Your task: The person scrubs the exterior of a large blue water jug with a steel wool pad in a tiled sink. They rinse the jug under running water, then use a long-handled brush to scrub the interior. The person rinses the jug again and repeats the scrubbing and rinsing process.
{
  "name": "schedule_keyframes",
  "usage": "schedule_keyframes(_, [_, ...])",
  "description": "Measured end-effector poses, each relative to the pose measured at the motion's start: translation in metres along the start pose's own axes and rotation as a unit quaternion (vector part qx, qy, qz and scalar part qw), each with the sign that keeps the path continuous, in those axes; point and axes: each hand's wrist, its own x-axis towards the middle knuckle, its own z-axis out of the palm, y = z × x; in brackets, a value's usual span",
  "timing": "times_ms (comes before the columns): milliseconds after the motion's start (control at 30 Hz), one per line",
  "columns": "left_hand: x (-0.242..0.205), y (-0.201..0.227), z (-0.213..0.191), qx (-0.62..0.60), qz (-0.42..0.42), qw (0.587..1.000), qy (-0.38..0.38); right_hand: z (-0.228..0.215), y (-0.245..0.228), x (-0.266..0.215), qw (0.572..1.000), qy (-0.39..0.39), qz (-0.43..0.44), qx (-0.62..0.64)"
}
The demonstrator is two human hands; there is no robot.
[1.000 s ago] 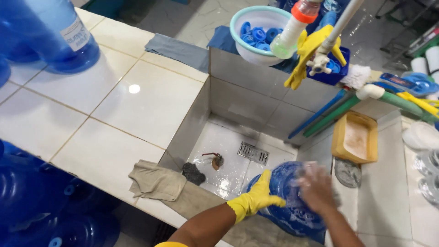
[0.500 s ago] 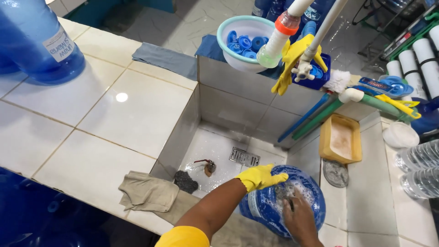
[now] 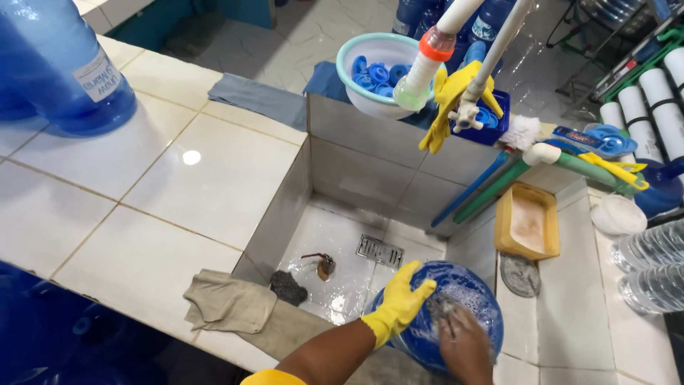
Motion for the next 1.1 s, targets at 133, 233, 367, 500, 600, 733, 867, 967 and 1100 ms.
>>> schedule_keyframes(133, [0.002, 0.023, -0.012, 0.099, -0.036, 0.994, -0.002, -0.037, -0.028, 0.0, 0.992, -0.036, 0.101, -0.071])
schedule_keyframes(233, [0.038, 0.018, -0.011, 0.222, -0.053, 0.973, -0.028, -0.034, -0.043, 0.004, 0.989, -0.115, 0.08, -0.056])
schedule_keyframes(367, [0.033, 0.007, -0.006, -0.001, -0.005, 0.999, -0.049, -0.039, 0.0, 0.056, 0.974, -0.137, 0.121, -0.131])
schedule_keyframes(500, [0.032, -0.022, 0.003, 0.068, -0.008, 0.995, -0.077, -0.044, -0.017, 0.102, 0.99, -0.052, 0.129, -0.03])
schedule_keyframes(600, [0.028, -0.051, 0.02, 0.056, 0.055, 0.997, 0.016, -0.032, -0.054, 0.105, 0.997, -0.077, -0.003, -0.004])
schedule_keyframes(733, [0.0, -0.038, 0.016, 0.061, 0.018, 0.997, 0.032, -0.06, -0.045, 0.142, 0.975, -0.19, -0.024, -0.113])
schedule_keyframes(867, [0.005, -0.054, 0.025, 0.082, -0.004, 0.997, 0.011, -0.114, -0.146, 0.098, 0.963, -0.231, 0.043, -0.132])
schedule_keyframes(967, [0.033, -0.094, 0.049, 0.117, 0.081, 0.988, 0.06, -0.044, -0.099, 0.113, 0.951, -0.237, -0.145, -0.134])
schedule_keyframes(1100, [-0.011, -0.033, 0.017, 0.082, -0.051, 0.995, -0.011, -0.106, -0.105, 0.135, 0.946, -0.262, 0.181, -0.059])
